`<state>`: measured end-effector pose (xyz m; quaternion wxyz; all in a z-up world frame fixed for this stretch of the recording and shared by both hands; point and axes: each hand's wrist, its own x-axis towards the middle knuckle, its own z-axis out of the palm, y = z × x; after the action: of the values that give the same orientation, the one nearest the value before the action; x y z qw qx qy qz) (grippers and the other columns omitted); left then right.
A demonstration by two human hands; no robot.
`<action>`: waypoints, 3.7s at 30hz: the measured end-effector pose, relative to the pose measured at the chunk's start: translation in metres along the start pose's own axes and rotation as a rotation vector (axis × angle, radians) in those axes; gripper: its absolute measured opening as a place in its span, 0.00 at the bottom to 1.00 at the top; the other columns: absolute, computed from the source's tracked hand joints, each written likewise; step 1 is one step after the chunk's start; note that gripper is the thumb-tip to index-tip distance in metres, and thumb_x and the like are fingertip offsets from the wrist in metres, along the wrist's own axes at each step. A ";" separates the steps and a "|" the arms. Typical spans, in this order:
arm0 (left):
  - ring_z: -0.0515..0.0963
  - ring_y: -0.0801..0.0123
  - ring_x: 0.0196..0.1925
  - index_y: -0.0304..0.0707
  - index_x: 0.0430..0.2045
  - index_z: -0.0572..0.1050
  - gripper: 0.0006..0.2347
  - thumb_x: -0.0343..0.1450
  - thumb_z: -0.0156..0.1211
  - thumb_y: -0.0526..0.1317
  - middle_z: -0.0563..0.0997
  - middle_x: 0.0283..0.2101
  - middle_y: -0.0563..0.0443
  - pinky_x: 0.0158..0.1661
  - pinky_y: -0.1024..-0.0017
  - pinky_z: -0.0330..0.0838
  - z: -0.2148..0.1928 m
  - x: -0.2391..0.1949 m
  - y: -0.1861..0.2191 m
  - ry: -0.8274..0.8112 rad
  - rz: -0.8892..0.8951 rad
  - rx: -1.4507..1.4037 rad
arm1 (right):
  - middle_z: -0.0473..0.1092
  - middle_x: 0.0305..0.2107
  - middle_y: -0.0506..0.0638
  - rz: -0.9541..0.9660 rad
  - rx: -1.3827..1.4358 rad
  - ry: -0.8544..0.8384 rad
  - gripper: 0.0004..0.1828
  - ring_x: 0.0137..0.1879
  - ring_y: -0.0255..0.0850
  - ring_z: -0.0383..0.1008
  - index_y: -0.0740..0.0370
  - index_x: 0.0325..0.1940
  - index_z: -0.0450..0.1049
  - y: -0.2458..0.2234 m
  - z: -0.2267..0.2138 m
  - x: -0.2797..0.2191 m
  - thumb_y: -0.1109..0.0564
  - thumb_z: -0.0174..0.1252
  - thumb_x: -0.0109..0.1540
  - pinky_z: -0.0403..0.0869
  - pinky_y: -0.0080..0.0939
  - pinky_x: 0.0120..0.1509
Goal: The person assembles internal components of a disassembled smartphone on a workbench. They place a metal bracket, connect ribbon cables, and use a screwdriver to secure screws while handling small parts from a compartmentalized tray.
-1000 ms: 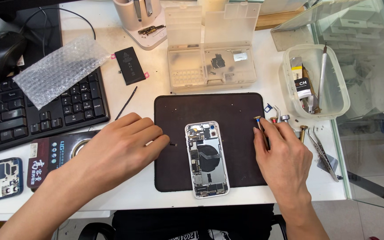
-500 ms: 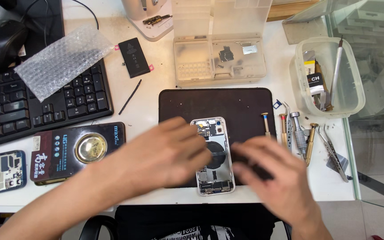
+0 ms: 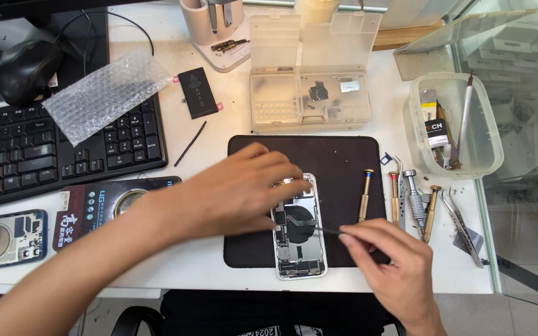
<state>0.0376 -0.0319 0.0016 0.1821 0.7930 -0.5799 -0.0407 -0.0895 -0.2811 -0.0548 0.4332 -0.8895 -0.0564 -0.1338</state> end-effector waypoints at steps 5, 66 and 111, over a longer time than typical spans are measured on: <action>0.66 0.55 0.68 0.31 0.62 0.66 0.44 0.46 0.79 0.36 0.71 0.64 0.41 0.63 0.56 0.56 -0.001 0.021 -0.018 -0.176 0.032 -0.026 | 0.79 0.33 0.51 0.034 -0.001 0.077 0.08 0.33 0.33 0.78 0.68 0.42 0.81 0.013 -0.001 0.001 0.65 0.66 0.58 0.75 0.31 0.37; 0.81 0.70 0.22 0.37 0.35 0.85 0.08 0.66 0.70 0.39 0.86 0.28 0.49 0.25 0.73 0.76 0.040 -0.053 0.096 0.330 -0.805 -0.713 | 0.76 0.35 0.52 -0.628 0.234 -0.127 0.19 0.39 0.40 0.81 0.63 0.44 0.79 -0.036 0.025 -0.001 0.64 0.75 0.51 0.81 0.35 0.39; 0.78 0.52 0.53 0.21 0.44 0.78 0.14 0.67 0.63 0.33 0.80 0.50 0.35 0.51 0.59 0.72 0.056 -0.081 0.044 0.383 -0.318 0.186 | 0.79 0.40 0.55 -1.056 -0.306 -0.313 0.14 0.39 0.42 0.78 0.69 0.44 0.81 -0.018 0.042 0.066 0.61 0.62 0.56 0.80 0.39 0.42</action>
<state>-0.0435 0.0184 -0.0479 0.2060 0.8807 -0.4045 0.1355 -0.0221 -0.2377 -0.0469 0.1600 -0.8025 -0.5369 -0.2053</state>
